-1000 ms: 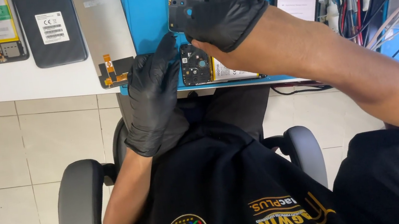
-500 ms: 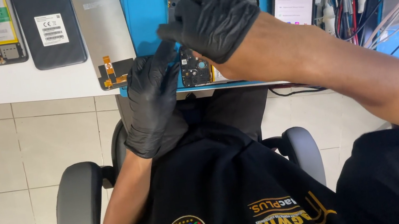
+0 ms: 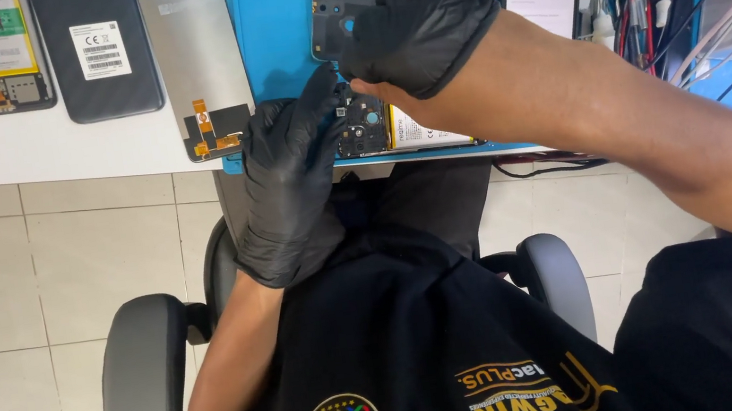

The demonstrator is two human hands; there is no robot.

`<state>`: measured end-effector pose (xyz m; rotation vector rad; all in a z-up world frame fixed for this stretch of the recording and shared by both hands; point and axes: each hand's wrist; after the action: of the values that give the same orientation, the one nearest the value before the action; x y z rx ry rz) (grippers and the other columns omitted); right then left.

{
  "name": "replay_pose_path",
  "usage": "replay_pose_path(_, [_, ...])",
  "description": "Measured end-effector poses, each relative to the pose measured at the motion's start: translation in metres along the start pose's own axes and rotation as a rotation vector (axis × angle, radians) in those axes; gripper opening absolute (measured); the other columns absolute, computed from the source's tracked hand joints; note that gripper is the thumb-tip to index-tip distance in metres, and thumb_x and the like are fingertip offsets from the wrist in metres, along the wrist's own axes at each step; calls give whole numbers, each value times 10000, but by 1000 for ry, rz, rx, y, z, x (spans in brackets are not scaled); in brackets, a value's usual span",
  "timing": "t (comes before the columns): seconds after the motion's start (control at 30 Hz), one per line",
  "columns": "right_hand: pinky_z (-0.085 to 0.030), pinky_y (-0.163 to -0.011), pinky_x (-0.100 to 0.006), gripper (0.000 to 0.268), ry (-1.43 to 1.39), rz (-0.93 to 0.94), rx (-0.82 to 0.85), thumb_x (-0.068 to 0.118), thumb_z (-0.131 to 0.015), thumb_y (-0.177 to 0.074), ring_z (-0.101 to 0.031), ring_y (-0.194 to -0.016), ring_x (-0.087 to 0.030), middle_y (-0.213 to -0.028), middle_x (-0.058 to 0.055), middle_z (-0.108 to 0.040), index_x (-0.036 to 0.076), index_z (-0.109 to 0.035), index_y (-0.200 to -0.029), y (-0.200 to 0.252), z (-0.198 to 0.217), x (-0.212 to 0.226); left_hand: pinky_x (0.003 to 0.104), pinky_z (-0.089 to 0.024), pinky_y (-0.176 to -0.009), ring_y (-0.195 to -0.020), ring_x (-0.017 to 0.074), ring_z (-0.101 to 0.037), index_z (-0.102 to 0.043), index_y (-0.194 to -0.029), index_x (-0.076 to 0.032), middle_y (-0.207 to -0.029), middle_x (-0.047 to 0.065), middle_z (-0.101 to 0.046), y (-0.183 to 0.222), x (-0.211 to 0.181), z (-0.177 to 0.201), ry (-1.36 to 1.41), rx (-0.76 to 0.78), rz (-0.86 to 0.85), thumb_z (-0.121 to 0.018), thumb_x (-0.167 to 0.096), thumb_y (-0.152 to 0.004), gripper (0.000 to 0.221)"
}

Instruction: The person is unscrewing the internal frame of a mobile phone and prying it open to access internal components.

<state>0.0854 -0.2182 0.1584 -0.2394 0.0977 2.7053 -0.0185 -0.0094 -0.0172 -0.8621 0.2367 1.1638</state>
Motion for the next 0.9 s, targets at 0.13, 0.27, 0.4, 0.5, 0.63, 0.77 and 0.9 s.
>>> replay_pose_path(0.13, [-575,-1027,-512,159,-234,9,-142,163,-681,-1203,-722,-1086,-402,-1172,-167,-718,64,-670,-1328,7,9,2,506,-576,-999,-1095,328,-628,-511,-1661,-166,-1210,94,-743,-5,-5,-3,-1,-77,-68,-772,-180,-1206,525])
replay_pose_path(0.27, [-587,-974,-508,107,-118,-6,-127,184,-694,-1207,-711,-912,-383,-1004,-140,-672,99,-651,-1254,3,12,5,500,-604,-999,-1077,313,-618,-521,-1663,-174,-1158,84,-718,-3,0,-5,6,-65,-68,-754,-178,-1206,513])
replay_pose_path(0.4, [-552,-851,-444,53,22,-8,-118,171,-668,-1204,-646,-783,-321,-893,-84,-580,128,-639,-1193,1,11,9,496,-607,-980,-1068,319,-626,-491,-1680,-155,-1133,87,-728,-2,6,-3,-38,-63,-98,-758,-73,-1202,554])
replay_pose_path(0.5, [-596,-972,-542,358,0,-7,-32,173,-628,-1231,-613,-695,-356,-720,-107,-540,142,-638,-875,8,0,12,459,-609,-921,-1037,301,-608,-527,-1656,-135,-1114,81,-731,-16,1,18,62,-70,-72,-741,-43,-1208,505])
replay_pose_path(0.63, [-621,-870,-478,114,-37,22,-138,120,-672,-1168,-715,-922,-361,-969,-141,-697,110,-710,-1061,11,1,13,484,-583,-909,-1002,306,-582,-523,-1667,-160,-1103,39,-717,-23,15,15,26,-91,-102,-803,-25,-1191,568])
replay_pose_path(0.77, [-591,-783,-451,294,-74,-16,-121,142,-659,-1208,-689,-736,-339,-783,-88,-639,142,-644,-914,11,-11,19,461,-574,-955,-1051,288,-614,-491,-1683,-230,-1119,26,-700,-38,16,9,59,-82,-85,-836,9,-1171,663])
replay_pose_path(0.9, [-611,-937,-554,622,-228,-30,-248,-111,-622,-859,-723,-824,-412,-903,-150,-724,-46,-593,-1477,9,-2,49,495,-585,-848,-1034,362,-637,-518,-1636,-289,-1138,108,-563,-67,23,-15,94,22,-16,-845,45,-1032,764])
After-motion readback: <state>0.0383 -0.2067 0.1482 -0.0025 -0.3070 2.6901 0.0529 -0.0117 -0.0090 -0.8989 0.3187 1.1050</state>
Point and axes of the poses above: each hand's wrist, its own y-axis away from the middle knuckle, its own z-axis out of the back of the hand, x = y × z
